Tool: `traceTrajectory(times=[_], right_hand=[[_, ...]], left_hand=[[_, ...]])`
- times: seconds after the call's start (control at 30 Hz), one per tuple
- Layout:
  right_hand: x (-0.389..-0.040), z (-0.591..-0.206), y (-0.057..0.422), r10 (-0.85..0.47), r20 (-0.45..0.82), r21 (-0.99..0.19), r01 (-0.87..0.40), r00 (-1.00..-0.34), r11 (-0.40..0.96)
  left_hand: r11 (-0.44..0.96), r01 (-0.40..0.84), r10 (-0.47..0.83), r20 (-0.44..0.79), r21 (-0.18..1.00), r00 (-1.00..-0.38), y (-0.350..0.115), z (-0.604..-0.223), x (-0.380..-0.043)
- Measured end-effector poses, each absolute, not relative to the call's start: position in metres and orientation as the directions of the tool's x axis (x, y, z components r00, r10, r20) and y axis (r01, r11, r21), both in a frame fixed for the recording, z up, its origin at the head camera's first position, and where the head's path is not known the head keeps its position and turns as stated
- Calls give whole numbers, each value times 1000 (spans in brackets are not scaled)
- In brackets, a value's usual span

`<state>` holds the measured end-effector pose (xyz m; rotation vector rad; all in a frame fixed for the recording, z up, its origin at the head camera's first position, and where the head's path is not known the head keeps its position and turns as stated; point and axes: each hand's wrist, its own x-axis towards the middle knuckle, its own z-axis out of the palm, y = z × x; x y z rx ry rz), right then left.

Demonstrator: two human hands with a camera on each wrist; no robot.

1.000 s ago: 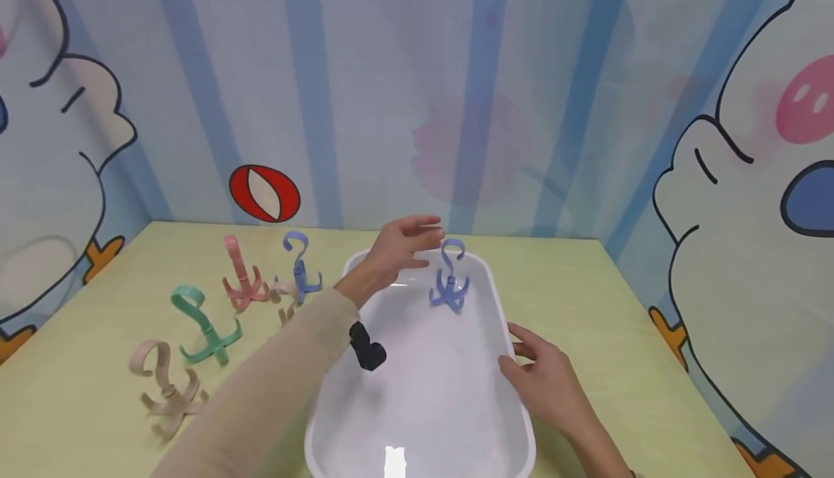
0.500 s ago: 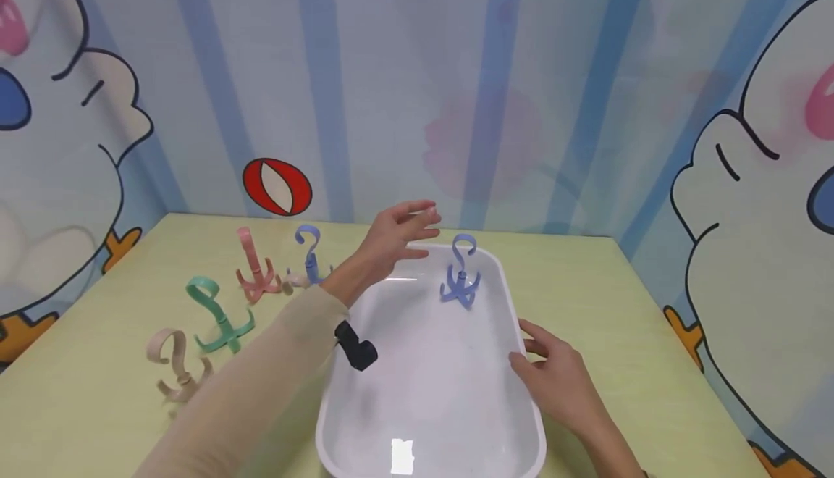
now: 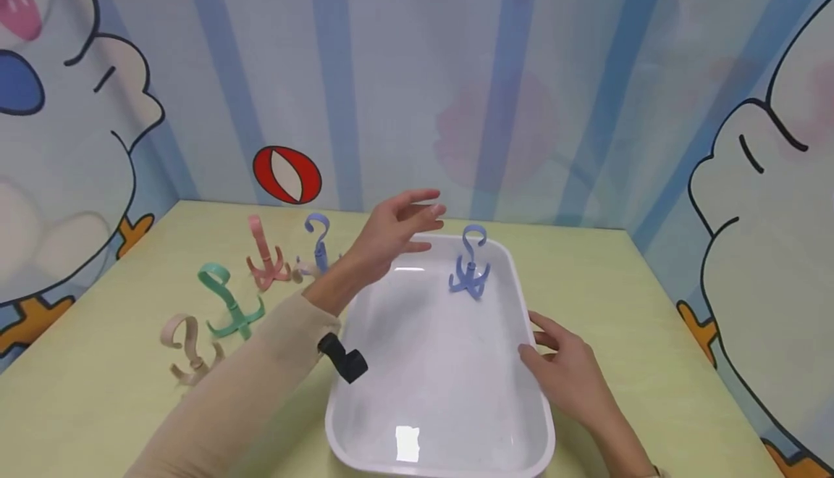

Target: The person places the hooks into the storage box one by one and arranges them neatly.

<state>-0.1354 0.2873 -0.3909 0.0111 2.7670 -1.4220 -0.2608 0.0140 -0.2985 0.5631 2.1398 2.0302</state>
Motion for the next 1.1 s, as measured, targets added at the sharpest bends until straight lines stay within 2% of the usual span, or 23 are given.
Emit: traceTrajectory(times=[0.57,1.1], right_hand=[[-135,-389,287,-9,-38,-811,26,-999,584],[-135,-387,285,10,-65,-792,57,-998,607]], left_hand=[[118,282,440,204,952,-874,-9,-286,-224],[134,295,459,205,946,-864,-33,-285,-199]])
